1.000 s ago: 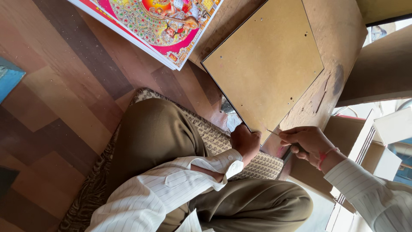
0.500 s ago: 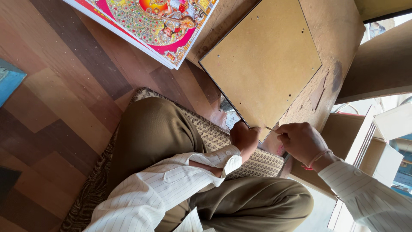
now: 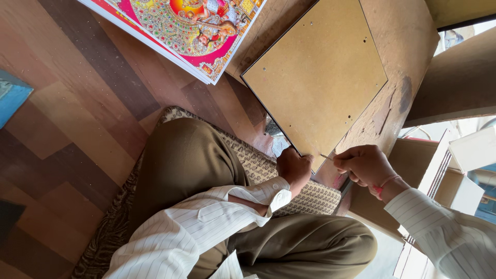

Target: The person sits on the floor and uses a screwdriver to drive screws into the pre-drilled holes on the back panel of a picture frame, working around the edges of the frame while a stack of religious posters sits beside them.

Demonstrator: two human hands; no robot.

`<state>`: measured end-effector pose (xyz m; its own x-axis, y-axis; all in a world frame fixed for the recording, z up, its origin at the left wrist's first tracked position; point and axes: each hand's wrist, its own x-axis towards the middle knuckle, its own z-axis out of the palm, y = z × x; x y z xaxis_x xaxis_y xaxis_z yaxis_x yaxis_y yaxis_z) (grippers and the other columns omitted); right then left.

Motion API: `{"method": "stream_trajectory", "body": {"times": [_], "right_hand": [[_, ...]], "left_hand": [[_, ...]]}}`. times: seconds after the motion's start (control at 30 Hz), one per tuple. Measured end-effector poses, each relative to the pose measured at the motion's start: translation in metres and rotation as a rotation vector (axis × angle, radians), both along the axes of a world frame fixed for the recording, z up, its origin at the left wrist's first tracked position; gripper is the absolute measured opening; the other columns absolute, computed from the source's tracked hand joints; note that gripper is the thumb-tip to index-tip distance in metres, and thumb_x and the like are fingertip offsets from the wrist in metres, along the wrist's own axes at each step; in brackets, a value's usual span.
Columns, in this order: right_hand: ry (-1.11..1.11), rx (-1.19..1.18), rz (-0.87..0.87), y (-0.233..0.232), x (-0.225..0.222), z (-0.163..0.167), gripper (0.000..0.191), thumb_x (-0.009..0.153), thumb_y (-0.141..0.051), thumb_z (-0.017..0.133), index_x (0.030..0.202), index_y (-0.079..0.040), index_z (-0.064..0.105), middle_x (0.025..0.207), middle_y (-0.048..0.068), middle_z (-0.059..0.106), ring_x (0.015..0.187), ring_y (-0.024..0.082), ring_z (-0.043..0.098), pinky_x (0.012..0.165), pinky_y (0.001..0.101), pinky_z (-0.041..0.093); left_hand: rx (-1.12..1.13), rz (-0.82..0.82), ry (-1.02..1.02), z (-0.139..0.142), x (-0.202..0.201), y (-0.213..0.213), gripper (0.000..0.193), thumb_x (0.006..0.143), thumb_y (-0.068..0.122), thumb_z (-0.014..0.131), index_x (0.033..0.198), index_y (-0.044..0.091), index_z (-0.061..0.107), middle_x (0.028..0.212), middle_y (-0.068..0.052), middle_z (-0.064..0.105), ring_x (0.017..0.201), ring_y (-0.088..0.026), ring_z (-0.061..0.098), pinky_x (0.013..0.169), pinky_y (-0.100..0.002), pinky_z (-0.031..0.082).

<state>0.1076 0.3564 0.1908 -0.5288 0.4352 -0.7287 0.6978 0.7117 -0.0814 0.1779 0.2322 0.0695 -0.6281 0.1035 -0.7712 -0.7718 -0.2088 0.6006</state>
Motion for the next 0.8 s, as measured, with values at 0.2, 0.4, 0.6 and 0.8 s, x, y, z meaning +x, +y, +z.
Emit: {"method": "stream_trajectory", "body": {"times": [0.2, 0.4, 0.6, 0.8], "right_hand": [[0.001, -0.089, -0.225, 0.009, 0.000, -0.008, 0.020, 0.086, -0.005, 0.075, 0.104, 0.004, 0.079, 0.081, 0.013, 0.071, 0.052, 0.012, 0.044, 0.041, 0.0270, 0.029], [0.082, -0.156, -0.085, 0.024, 0.011, -0.017, 0.022, 0.085, -0.007, 0.076, 0.106, 0.000, 0.079, 0.081, 0.010, 0.071, 0.054, 0.012, 0.046, 0.044, 0.0263, 0.030], [0.652, -0.255, -0.074, 0.037, 0.086, -0.047, 0.025, 0.090, -0.013, 0.081, 0.107, 0.004, 0.075, 0.078, 0.005, 0.063, 0.059, 0.008, 0.050, 0.049, 0.0249, 0.038], [0.761, -0.427, -0.473, -0.009, 0.114, -0.128, 0.026, 0.088, -0.019, 0.075, 0.108, -0.002, 0.073, 0.087, 0.010, 0.077, 0.042, 0.006, 0.044, 0.036, 0.0248, 0.031]], "left_hand": [[0.003, 0.018, 0.023, -0.009, 0.003, 0.004, 0.026, 0.089, 0.019, 0.070, 0.081, -0.006, 0.067, 0.078, -0.024, 0.071, 0.072, -0.030, 0.074, 0.065, -0.043, 0.059], [-0.019, 0.102, 0.053, -0.018, -0.004, -0.003, 0.033, 0.085, 0.030, 0.072, 0.087, -0.003, 0.069, 0.082, -0.021, 0.073, 0.078, -0.032, 0.073, 0.076, -0.045, 0.058], [-0.174, 0.467, 0.088, -0.044, -0.035, -0.036, 0.045, 0.089, 0.044, 0.070, 0.095, 0.002, 0.057, 0.090, -0.018, 0.067, 0.085, -0.031, 0.066, 0.081, -0.046, 0.053], [-0.238, 0.670, 0.304, -0.060, -0.059, -0.063, 0.035, 0.083, 0.027, 0.080, 0.089, -0.002, 0.062, 0.085, -0.015, 0.069, 0.073, -0.026, 0.066, 0.067, -0.041, 0.054]]}}
